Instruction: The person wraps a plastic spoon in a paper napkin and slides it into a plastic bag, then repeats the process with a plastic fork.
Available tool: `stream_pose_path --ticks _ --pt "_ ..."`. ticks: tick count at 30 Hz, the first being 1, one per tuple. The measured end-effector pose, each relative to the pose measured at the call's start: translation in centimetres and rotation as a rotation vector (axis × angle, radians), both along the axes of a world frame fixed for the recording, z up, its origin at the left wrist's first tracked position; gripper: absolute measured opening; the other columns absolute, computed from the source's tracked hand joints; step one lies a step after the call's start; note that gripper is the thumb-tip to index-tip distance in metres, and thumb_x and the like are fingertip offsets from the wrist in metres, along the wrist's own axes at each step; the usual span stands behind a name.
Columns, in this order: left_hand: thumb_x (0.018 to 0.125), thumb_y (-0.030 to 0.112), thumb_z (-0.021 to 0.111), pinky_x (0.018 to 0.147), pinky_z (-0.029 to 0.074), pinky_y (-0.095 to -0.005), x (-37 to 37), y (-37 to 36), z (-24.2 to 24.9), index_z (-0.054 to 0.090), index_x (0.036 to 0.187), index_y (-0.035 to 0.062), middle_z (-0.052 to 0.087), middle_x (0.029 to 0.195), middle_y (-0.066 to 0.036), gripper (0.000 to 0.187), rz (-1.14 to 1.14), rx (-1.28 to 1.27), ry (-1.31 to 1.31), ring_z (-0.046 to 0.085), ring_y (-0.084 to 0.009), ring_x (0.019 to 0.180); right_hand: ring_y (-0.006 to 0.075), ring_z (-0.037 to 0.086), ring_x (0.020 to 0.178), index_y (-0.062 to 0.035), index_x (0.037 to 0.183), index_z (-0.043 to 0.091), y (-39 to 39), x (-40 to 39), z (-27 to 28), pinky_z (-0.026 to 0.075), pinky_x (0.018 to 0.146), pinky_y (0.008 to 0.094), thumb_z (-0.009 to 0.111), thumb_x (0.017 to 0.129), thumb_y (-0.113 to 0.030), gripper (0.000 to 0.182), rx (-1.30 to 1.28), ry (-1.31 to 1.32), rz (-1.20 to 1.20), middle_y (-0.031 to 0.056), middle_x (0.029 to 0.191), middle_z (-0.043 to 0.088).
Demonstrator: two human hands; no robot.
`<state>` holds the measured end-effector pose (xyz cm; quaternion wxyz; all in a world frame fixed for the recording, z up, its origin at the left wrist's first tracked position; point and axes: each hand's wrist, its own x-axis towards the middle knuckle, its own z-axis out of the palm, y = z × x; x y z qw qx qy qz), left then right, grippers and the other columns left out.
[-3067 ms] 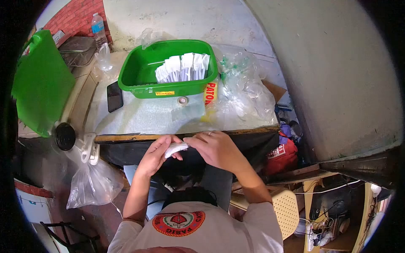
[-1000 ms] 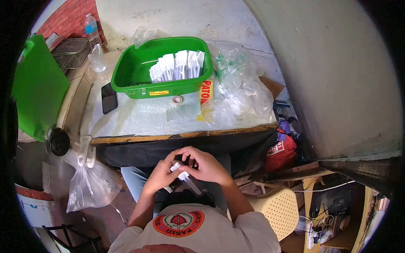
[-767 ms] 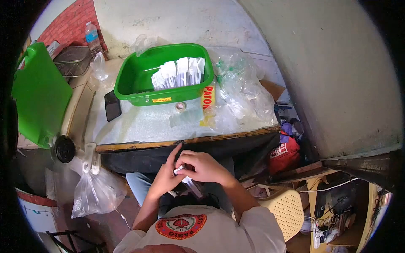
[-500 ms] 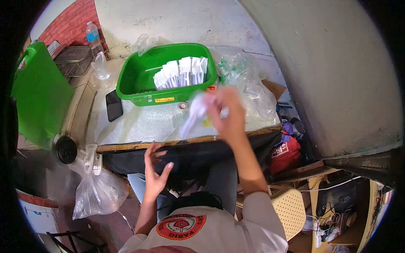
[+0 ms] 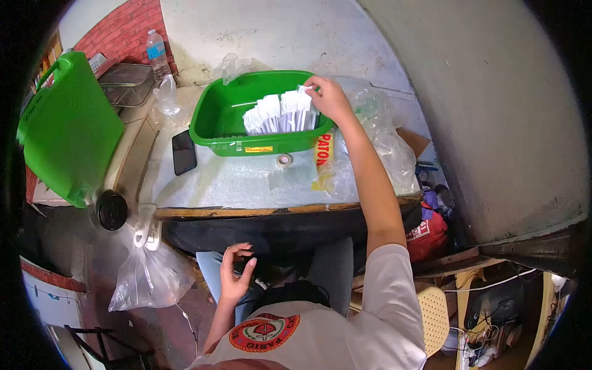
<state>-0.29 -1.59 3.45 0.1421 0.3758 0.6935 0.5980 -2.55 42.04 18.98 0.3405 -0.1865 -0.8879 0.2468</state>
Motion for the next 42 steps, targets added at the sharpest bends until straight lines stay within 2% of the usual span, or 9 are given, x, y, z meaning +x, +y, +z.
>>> stream_pose_path --ticks 7,11,15,17,24,32,37,40,42 --pt "0.082 0.005 0.070 0.083 0.047 -0.0323 0.0 -0.5 -1.1 0.059 0.110 0.0017 0.061 0.108 -0.011 0.030 0.008 -0.003 0.003 0.062 -0.0218 0.092 0.0222 0.066 0.076 -0.0056 0.099 0.064 -4.1 6.4 0.6 0.052 0.071 0.0345 0.067 0.084 -0.012 0.017 0.229 0.270 -0.135 0.0090 0.087 0.067" --pt "0.083 0.003 0.068 0.083 0.048 -0.0318 0.2 0.7 -1.5 0.061 0.104 0.0003 0.061 0.103 -0.012 0.022 -0.013 -0.028 0.044 0.062 -0.0225 0.090 0.0205 0.064 0.081 -0.0088 0.098 0.065 -6.8 10.7 -2.0 0.051 0.069 0.0335 0.068 0.084 -0.013 0.015 -0.071 -0.067 0.186 0.0058 0.089 0.067" --pt "0.083 0.001 0.067 0.079 0.049 -0.0313 0.9 2.3 -0.5 0.062 0.101 0.0001 0.062 0.098 -0.013 0.019 -0.053 -0.029 0.061 0.061 -0.0233 0.084 0.0267 0.065 0.077 -0.0084 0.091 0.064 -9.3 11.5 -6.0 0.051 0.069 0.0388 0.067 0.082 -0.014 0.011 0.186 -0.221 0.259 0.0073 0.086 0.066" --pt "0.083 0.000 0.067 0.077 0.049 -0.0310 1.4 2.6 0.1 0.063 0.099 0.0001 0.062 0.096 -0.013 0.016 -0.064 -0.009 0.083 0.061 -0.0234 0.082 0.0293 0.063 0.078 -0.0090 0.087 0.064 -9.5 12.5 -6.4 0.049 0.068 0.0404 0.066 0.081 -0.014 0.008 0.440 -0.153 0.130 0.0076 0.085 0.066" --pt "0.087 0.000 0.064 0.068 0.046 -0.0275 2.2 1.8 -2.0 0.065 0.088 -0.0022 0.063 0.077 -0.009 0.003 -0.009 -0.014 0.052 0.056 -0.0160 0.069 0.0301 0.065 0.077 -0.0061 0.085 0.065 -5.3 18.2 -4.7 0.050 0.069 0.0404 0.065 0.080 -0.008 0.005 0.167 -0.039 -0.278 0.0112 0.086 0.066" --pt "0.087 0.001 0.063 0.066 0.047 -0.0280 2.4 2.7 -1.4 0.066 0.090 -0.0023 0.064 0.079 -0.010 0.005 -0.055 -0.034 0.046 0.057 -0.0171 0.067 0.0308 0.067 0.079 -0.0042 0.090 0.065 3.3 23.8 -9.2 0.052 0.071 0.0422 0.063 0.080 -0.008 0.011 0.161 -0.170 -0.462 0.0158 0.086 0.067" --pt "0.088 0.001 0.063 0.067 0.048 -0.0287 2.7 2.5 -1.8 0.066 0.091 -0.0015 0.065 0.080 -0.010 0.005 -0.115 -0.051 0.058 0.060 -0.0180 0.069 0.0321 0.066 0.084 -0.0050 0.089 0.065 2.5 24.2 -10.2 0.052 0.074 0.0426 0.063 0.079 -0.009 0.010 0.111 -0.344 -0.532 0.0143 0.090 0.067" --pt "0.088 0.001 0.063 0.068 0.049 -0.0289 2.8 2.1 -2.0 0.066 0.091 -0.0007 0.066 0.082 -0.010 0.005 -0.113 -0.076 0.076 0.061 -0.0182 0.070 0.0319 0.065 0.088 -0.0061 0.088 0.064 1.1 23.0 -9.6 0.052 0.075 0.0421 0.064 0.079 -0.011 0.010 0.195 -0.320 -0.559 0.0119 0.092 0.066" --pt "0.089 0.003 0.063 0.068 0.049 -0.0290 2.7 1.9 -2.1 0.067 0.092 0.0001 0.066 0.082 -0.010 0.006 -0.105 -0.071 0.051 0.061 -0.0181 0.070 0.0316 0.064 0.088 -0.0074 0.089 0.063 -0.1 21.7 -8.6 0.052 0.074 0.0409 0.065 0.080 -0.010 0.009 0.603 -0.159 -0.541 0.0108 0.090 0.065"
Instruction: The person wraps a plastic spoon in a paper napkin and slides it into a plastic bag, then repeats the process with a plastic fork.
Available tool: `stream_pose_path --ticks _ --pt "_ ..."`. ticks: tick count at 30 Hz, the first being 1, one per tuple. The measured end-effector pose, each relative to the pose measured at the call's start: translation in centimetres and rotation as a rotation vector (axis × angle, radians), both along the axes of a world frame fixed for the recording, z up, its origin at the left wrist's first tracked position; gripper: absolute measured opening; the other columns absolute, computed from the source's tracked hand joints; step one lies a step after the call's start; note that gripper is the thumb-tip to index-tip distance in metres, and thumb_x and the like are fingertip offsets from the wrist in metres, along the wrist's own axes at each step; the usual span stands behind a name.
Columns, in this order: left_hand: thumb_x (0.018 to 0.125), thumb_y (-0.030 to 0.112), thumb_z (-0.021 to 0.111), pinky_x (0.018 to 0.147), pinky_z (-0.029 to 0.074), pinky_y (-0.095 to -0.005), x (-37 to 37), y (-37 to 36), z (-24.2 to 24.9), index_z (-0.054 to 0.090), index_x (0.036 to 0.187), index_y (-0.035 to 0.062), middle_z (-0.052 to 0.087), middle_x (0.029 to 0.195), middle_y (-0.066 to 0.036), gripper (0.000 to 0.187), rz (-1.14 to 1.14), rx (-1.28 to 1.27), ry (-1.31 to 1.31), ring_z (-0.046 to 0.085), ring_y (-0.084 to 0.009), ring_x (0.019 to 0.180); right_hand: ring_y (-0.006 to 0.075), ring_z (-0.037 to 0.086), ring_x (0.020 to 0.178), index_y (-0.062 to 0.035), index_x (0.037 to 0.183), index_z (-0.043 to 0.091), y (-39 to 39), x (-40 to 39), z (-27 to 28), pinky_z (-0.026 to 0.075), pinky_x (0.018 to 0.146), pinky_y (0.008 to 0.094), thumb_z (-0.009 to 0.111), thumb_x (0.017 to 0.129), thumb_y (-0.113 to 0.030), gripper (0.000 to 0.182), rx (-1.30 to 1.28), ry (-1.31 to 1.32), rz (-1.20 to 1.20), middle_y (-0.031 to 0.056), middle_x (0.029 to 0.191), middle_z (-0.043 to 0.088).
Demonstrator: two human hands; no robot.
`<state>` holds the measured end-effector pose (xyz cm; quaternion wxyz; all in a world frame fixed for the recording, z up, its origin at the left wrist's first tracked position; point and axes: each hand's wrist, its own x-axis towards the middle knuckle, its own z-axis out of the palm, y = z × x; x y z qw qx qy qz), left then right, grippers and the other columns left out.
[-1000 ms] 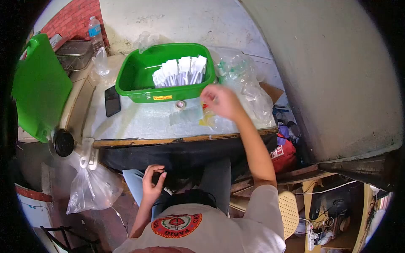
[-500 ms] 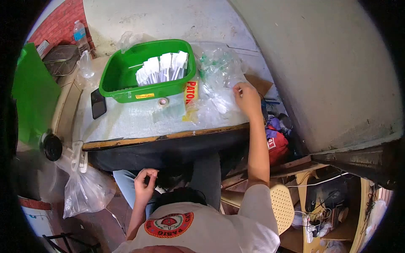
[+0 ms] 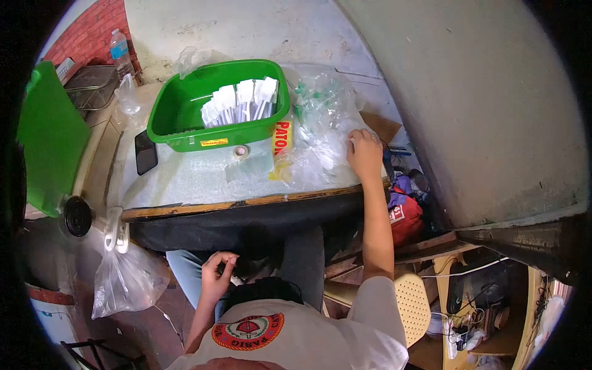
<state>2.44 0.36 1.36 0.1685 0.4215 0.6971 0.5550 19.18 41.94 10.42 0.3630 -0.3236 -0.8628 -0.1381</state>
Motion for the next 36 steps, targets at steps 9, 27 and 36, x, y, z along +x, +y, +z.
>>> stream_pose_path --ticks 9,27,36 --pt "0.088 0.005 0.064 0.068 0.050 -0.0291 0.0 0.6 0.2 0.067 0.091 0.0004 0.067 0.084 -0.010 0.006 -0.018 -0.029 0.018 0.062 -0.0191 0.071 0.0303 0.064 0.091 -0.0114 0.125 0.057 -1.1 -9.0 -0.3 0.052 0.081 0.0381 0.064 0.083 -0.008 0.043 -0.736 -0.097 0.623 0.0120 0.108 0.064" --pt "0.088 0.001 0.063 0.070 0.051 -0.0311 -0.2 0.2 -0.5 0.065 0.090 -0.0004 0.067 0.085 -0.012 0.004 -0.016 -0.036 0.036 0.065 -0.0242 0.076 0.0339 0.062 0.089 -0.0074 0.117 0.056 1.7 -9.1 2.8 0.050 0.076 0.0414 0.073 0.077 -0.023 0.046 -0.274 0.071 0.141 0.0131 0.094 0.063" --pt "0.088 0.002 0.063 0.072 0.051 -0.0314 -0.1 -0.1 -0.3 0.065 0.090 -0.0003 0.068 0.086 -0.012 0.004 -0.015 -0.031 0.052 0.066 -0.0246 0.078 0.0346 0.062 0.095 0.0053 0.118 0.053 8.4 -10.8 2.5 0.050 0.086 0.0407 0.082 0.068 -0.048 0.079 -0.381 0.361 -0.017 0.0202 0.109 0.062"
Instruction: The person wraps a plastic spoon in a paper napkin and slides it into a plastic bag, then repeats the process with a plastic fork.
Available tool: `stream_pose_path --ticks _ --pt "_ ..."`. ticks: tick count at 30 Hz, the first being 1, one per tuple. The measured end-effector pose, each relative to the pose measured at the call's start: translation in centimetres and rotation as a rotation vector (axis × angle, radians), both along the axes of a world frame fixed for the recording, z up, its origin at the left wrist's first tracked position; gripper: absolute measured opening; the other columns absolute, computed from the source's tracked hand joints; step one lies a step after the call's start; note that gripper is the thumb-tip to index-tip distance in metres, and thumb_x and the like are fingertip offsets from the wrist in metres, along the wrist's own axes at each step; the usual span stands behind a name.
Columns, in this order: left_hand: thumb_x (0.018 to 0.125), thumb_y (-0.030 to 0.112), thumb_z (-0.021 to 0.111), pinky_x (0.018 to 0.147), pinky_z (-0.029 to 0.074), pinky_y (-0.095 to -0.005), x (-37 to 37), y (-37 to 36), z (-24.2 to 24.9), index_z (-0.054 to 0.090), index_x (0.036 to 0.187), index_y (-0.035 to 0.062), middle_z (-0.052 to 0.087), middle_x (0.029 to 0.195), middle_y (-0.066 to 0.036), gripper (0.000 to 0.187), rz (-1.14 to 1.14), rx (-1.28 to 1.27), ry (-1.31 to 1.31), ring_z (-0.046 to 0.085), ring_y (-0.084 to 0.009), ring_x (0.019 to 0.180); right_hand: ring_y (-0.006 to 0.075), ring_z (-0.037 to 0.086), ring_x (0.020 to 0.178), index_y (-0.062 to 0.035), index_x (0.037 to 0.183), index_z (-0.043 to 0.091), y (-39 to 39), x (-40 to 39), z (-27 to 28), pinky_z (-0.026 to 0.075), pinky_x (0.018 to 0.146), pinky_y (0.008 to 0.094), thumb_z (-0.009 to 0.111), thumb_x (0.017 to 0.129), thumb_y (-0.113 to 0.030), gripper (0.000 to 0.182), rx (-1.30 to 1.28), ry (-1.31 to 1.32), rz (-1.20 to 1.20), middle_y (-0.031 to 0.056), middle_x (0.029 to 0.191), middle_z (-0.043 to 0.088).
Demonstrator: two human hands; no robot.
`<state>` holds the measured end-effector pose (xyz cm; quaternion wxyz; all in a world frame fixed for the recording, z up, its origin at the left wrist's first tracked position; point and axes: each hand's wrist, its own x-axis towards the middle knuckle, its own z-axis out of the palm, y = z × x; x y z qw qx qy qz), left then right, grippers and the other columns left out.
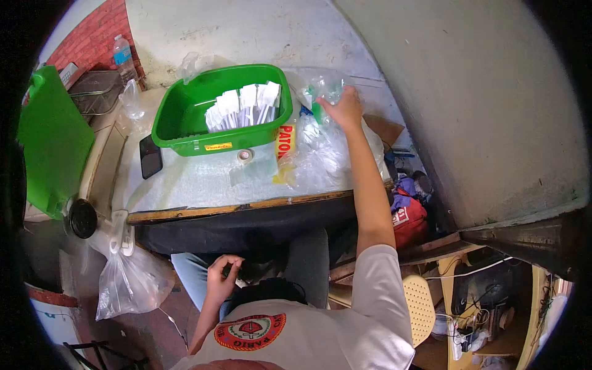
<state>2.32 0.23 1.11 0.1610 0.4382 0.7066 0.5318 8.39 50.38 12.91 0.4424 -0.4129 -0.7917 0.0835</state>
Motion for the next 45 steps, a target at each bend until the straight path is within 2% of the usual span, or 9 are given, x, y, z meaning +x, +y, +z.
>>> stream_pose_path --ticks 5,8,10,17,20,22,29,39,45 --pt "0.088 0.002 0.063 0.072 0.051 -0.0317 0.0 -0.3 -0.4 0.066 0.091 -0.0003 0.068 0.086 -0.012 0.005 0.008 0.010 -0.007 0.066 -0.0247 0.078 0.0408 0.057 0.111 -0.0007 0.115 0.057 4.1 -1.6 0.0 0.048 0.087 0.0462 0.075 0.074 -0.050 0.066 -0.238 -0.532 -0.045 0.0206 0.119 0.061" --pt "0.088 0.002 0.063 0.072 0.051 -0.0313 -0.2 -0.4 -0.1 0.066 0.091 -0.0002 0.068 0.086 -0.012 0.005 0.012 0.014 0.005 0.066 -0.0242 0.078 0.0298 0.060 0.108 0.0014 0.129 0.052 4.9 -2.7 1.0 0.046 0.092 0.0341 0.070 0.085 -0.038 0.062 -0.351 -0.306 0.158 0.0178 0.124 0.060" --pt "0.088 0.002 0.063 0.072 0.051 -0.0309 -0.2 -0.5 -0.2 0.066 0.091 -0.0002 0.068 0.087 -0.012 0.005 0.012 0.007 0.004 0.066 -0.0237 0.078 0.0230 0.056 0.115 -0.0001 0.124 0.057 2.0 -3.2 3.6 0.042 0.096 0.0319 0.064 0.090 -0.035 0.049 -0.561 0.427 0.578 0.0125 0.121 0.063" --pt "0.088 0.002 0.063 0.071 0.051 -0.0296 -0.5 -0.8 -1.0 0.066 0.092 -0.0006 0.068 0.088 -0.011 0.005 0.020 -0.010 -0.041 0.066 -0.0213 0.078 0.0198 0.056 0.108 -0.0024 0.119 0.060 -2.1 -2.1 6.6 0.041 0.093 0.0296 0.058 0.093 -0.031 0.038 -0.341 0.279 0.685 0.0073 0.114 0.064" --pt "0.088 0.002 0.063 0.071 0.051 -0.0298 -0.4 -0.8 -1.2 0.066 0.092 -0.0004 0.068 0.088 -0.011 0.005 0.018 -0.007 -0.063 0.066 -0.0219 0.079 0.0220 0.058 0.104 -0.0019 0.115 0.063 0.7 -2.3 2.7 0.043 0.090 0.0294 0.054 0.091 -0.022 0.032 -0.860 0.553 0.779 0.0082 0.113 0.064" --pt "0.088 0.002 0.062 0.071 0.051 -0.0300 -0.4 -0.8 -1.3 0.066 0.092 -0.0002 0.068 0.088 -0.011 0.005 0.020 0.011 -0.064 0.066 -0.0224 0.079 0.0264 0.061 0.093 -0.0035 0.109 0.066 0.2 -1.9 2.1 0.047 0.085 0.0337 0.055 0.083 -0.012 0.030 -0.530 -0.070 0.440 0.0124 0.101 0.067" --pt "0.088 0.003 0.063 0.072 0.051 -0.0311 -0.4 -0.9 -1.0 0.066 0.092 0.0003 0.067 0.088 -0.011 0.006 0.033 0.005 -0.019 0.066 -0.0243 0.080 0.0378 0.062 0.104 -0.0094 0.113 0.067 0.3 -2.8 -1.3 0.048 0.092 0.0430 0.070 0.074 -0.020 0.041 -0.036 -0.578 0.445 0.0210 0.106 0.067" --pt "0.086 0.003 0.065 0.067 0.050 -0.0302 0.5 3.2 2.4 0.067 0.093 0.0013 0.063 0.081 -0.011 0.008 -0.080 0.021 0.032 0.062 -0.0220 0.071 0.0396 0.061 0.101 -0.0101 0.107 0.064 -2.1 -2.3 -1.2 0.050 0.082 0.0510 0.074 0.068 -0.026 0.044 0.023 -0.805 0.207 0.0206 0.105 0.065" --pt "0.081 0.004 0.069 0.100 0.040 -0.0421 0.0 14.8 9.9 0.066 0.111 0.0107 0.049 0.131 -0.018 0.031 -0.195 0.335 0.417 0.048 -0.0364 0.121 0.0356 0.061 0.107 -0.0078 0.117 0.060 -3.6 -1.5 -2.2 0.052 0.086 0.0465 0.081 0.065 -0.024 0.059 0.101 -0.691 0.228 0.0191 0.121 0.060"
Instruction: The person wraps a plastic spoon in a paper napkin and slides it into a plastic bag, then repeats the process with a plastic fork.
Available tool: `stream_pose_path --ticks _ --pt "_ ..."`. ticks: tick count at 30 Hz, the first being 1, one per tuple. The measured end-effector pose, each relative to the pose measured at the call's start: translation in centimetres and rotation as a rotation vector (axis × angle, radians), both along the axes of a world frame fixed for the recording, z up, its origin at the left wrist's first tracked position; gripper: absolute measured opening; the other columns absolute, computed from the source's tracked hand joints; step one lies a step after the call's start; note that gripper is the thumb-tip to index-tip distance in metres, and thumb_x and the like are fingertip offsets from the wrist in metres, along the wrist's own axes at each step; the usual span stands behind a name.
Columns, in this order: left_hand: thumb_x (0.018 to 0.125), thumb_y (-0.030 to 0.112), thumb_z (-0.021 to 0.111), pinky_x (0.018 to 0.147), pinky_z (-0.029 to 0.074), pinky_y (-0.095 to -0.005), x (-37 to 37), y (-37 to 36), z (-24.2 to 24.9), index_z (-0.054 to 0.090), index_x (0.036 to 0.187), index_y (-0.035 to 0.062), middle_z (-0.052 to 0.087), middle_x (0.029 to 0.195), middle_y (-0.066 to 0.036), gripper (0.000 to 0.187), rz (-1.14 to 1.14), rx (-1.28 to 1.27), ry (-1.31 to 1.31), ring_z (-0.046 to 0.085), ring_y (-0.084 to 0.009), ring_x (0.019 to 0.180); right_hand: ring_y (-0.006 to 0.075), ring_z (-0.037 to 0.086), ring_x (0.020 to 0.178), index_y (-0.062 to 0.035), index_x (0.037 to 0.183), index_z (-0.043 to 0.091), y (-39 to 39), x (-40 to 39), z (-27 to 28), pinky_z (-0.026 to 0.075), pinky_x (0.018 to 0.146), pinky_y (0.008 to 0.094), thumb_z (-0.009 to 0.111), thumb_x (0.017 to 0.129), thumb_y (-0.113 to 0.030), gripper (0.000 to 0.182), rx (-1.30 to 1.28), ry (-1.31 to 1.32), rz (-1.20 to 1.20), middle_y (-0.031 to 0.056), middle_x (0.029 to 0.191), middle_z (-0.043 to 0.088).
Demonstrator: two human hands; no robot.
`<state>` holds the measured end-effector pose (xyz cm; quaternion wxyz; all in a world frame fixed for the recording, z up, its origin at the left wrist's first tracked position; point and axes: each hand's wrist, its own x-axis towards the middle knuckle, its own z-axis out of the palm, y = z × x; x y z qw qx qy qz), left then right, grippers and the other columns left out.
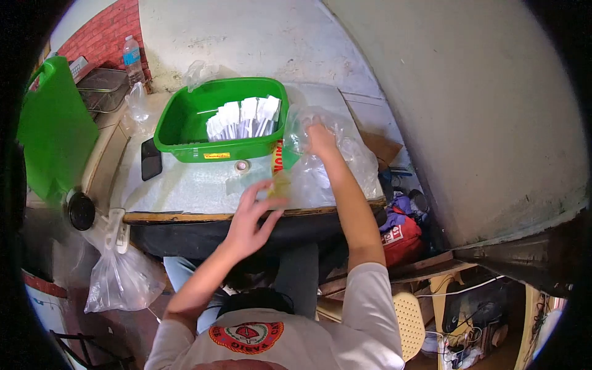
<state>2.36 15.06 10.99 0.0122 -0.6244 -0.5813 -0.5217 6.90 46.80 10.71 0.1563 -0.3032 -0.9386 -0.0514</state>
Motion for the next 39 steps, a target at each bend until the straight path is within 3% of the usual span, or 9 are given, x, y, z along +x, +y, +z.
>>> stream_pose_path --ticks 4,6,9,13,15,21,27,33,39 --pt "0.083 0.009 0.067 0.102 0.039 -0.0447 -0.7 10.7 0.3 0.061 0.121 0.0145 0.036 0.141 -0.027 0.039 0.079 0.051 0.129 0.043 -0.0435 0.125 0.0396 0.060 0.105 -0.0059 0.121 0.058 0.0 1.5 0.6 0.051 0.085 0.0479 0.073 0.072 -0.027 0.055 -0.025 0.083 0.106 0.0225 0.107 0.063" --pt "0.087 0.016 0.063 0.105 0.035 -0.0545 -1.5 14.9 -1.5 0.060 0.122 0.0086 0.034 0.143 -0.025 0.036 0.277 -0.137 0.203 0.040 -0.0455 0.127 0.0404 0.061 0.103 -0.0064 0.121 0.059 -0.1 2.6 1.3 0.050 0.085 0.0480 0.071 0.076 -0.026 0.050 -0.054 0.074 0.143 0.0234 0.105 0.064" --pt "0.088 0.019 0.060 0.098 0.042 -0.0535 -1.8 17.4 -1.2 0.059 0.122 0.0037 0.038 0.138 -0.025 0.037 0.348 -0.244 0.153 0.049 -0.0433 0.119 0.0414 0.063 0.093 -0.0051 0.114 0.063 -0.3 4.2 1.6 0.050 0.082 0.0488 0.064 0.083 -0.025 0.037 -0.201 0.163 0.212 0.0244 0.094 0.067" --pt "0.089 0.022 0.060 0.080 0.053 -0.0470 -1.5 18.6 -0.2 0.058 0.121 0.0034 0.042 0.133 -0.026 0.036 0.356 -0.171 0.053 0.063 -0.0403 0.097 0.0410 0.065 0.086 -0.0040 0.106 0.067 -0.8 5.7 1.9 0.050 0.079 0.0496 0.062 0.086 -0.025 0.029 -0.062 0.099 0.065 0.0238 0.085 0.068" --pt "0.089 0.021 0.061 0.071 0.056 -0.0430 -1.4 19.1 0.0 0.059 0.117 0.0045 0.048 0.128 -0.023 0.033 0.397 -0.414 0.140 0.067 -0.0365 0.086 0.0408 0.065 0.086 -0.0042 0.104 0.068 -0.7 5.9 1.6 0.050 0.078 0.0499 0.063 0.085 -0.026 0.030 -0.071 0.099 0.014 0.0239 0.085 0.068" --pt "0.084 0.011 0.061 0.063 0.057 -0.0376 -1.4 20.5 0.1 0.060 0.114 0.0069 0.055 0.114 -0.016 0.031 0.483 -0.420 0.483 0.070 -0.0279 0.078 0.0404 0.066 0.087 -0.0048 0.112 0.065 -0.7 5.8 1.2 0.052 0.080 0.0478 0.072 0.076 -0.029 0.044 -0.128 0.078 -0.101 0.0226 0.093 0.069" --pt "0.081 0.008 0.063 0.065 0.057 -0.0354 -2.7 20.2 0.5 0.058 0.122 0.0117 0.056 0.113 -0.012 0.042 0.449 -0.408 0.512 0.070 -0.0270 0.081 0.0404 0.065 0.094 -0.0035 0.114 0.063 -1.3 5.6 2.7 0.051 0.083 0.0479 0.075 0.073 -0.027 0.049 -0.166 0.094 0.023 0.0234 0.100 0.067" --pt "0.078 0.007 0.065 0.069 0.056 -0.0358 -2.7 19.5 -0.4 0.059 0.121 0.0131 0.055 0.114 -0.011 0.043 0.487 -0.475 0.503 0.069 -0.0263 0.088 0.0378 0.065 0.091 -0.0069 0.105 0.064 -1.0 5.4 0.9 0.052 0.079 0.0470 0.070 0.080 -0.024 0.031 0.076 0.119 0.071 0.0180 0.105 0.066" --pt "0.078 0.006 0.063 0.069 0.056 -0.0363 -3.2 19.2 -0.7 0.063 0.116 0.0139 0.054 0.113 -0.010 0.038 0.473 -0.441 0.482 0.068 -0.0261 0.090 0.0349 0.066 0.077 -0.0091 0.097 0.066 -0.5 4.2 0.1 0.052 0.068 0.0470 0.066 0.084 -0.028 0.023 0.015 0.128 0.077 0.0147 0.085 0.068"
